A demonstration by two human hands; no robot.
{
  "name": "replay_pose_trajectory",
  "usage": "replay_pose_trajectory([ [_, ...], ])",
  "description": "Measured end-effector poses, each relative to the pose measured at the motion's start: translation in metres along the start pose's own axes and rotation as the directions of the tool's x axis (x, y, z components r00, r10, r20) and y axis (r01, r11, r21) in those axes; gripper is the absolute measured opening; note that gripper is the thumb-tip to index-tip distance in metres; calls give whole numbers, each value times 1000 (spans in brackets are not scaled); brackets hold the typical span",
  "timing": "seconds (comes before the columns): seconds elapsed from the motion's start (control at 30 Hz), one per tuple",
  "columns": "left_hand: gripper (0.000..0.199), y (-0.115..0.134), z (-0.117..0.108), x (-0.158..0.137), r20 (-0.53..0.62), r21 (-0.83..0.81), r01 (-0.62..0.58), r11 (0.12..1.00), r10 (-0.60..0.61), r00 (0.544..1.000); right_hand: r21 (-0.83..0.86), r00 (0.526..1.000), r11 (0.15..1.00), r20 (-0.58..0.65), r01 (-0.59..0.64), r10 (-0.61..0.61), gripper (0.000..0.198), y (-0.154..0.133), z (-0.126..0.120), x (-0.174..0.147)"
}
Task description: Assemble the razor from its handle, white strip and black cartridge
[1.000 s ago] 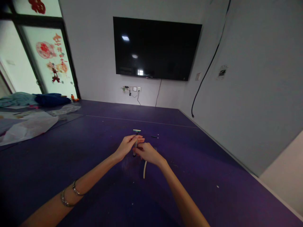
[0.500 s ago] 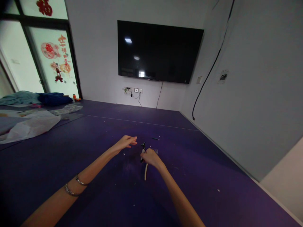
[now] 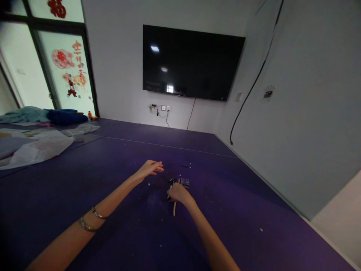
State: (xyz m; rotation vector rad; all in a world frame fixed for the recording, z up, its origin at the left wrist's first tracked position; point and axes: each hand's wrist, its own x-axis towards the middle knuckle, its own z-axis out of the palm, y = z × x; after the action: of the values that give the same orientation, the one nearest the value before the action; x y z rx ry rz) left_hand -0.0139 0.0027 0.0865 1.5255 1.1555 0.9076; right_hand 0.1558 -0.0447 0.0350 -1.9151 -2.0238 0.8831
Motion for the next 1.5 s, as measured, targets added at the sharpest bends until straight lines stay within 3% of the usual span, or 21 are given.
replay_pose_trajectory([
  [0.43,37,-24,-1,14,14,50,-63,997,62,998,-91,995,992,-45,83,-87,31,-1,-1,-6],
  [0.57,30,-38,-4,23,-8,157,-133,979,136,991,-104,993,990,-60,98,-105,28,1,-6,-5],
  [0.73,18,-57,-11,32,-93,436,-214,874,280,955,-166,972,985,-214,56,-92,33,14,-27,-2],
  [0.9,22,-73,-18,33,-104,621,-162,767,285,953,-121,924,991,-383,-48,-2,36,44,-53,3],
  [1.07,31,-89,-17,33,-99,729,-122,674,280,955,-67,868,997,-497,-24,-13,30,76,-68,20],
  [1.3,42,-106,-6,34,-77,891,-77,448,315,946,-133,880,990,-465,39,-97,25,91,-83,67],
  [1.5,45,-106,-3,29,-67,916,-64,397,308,949,-166,874,985,-471,46,-120,26,98,-85,99],
])
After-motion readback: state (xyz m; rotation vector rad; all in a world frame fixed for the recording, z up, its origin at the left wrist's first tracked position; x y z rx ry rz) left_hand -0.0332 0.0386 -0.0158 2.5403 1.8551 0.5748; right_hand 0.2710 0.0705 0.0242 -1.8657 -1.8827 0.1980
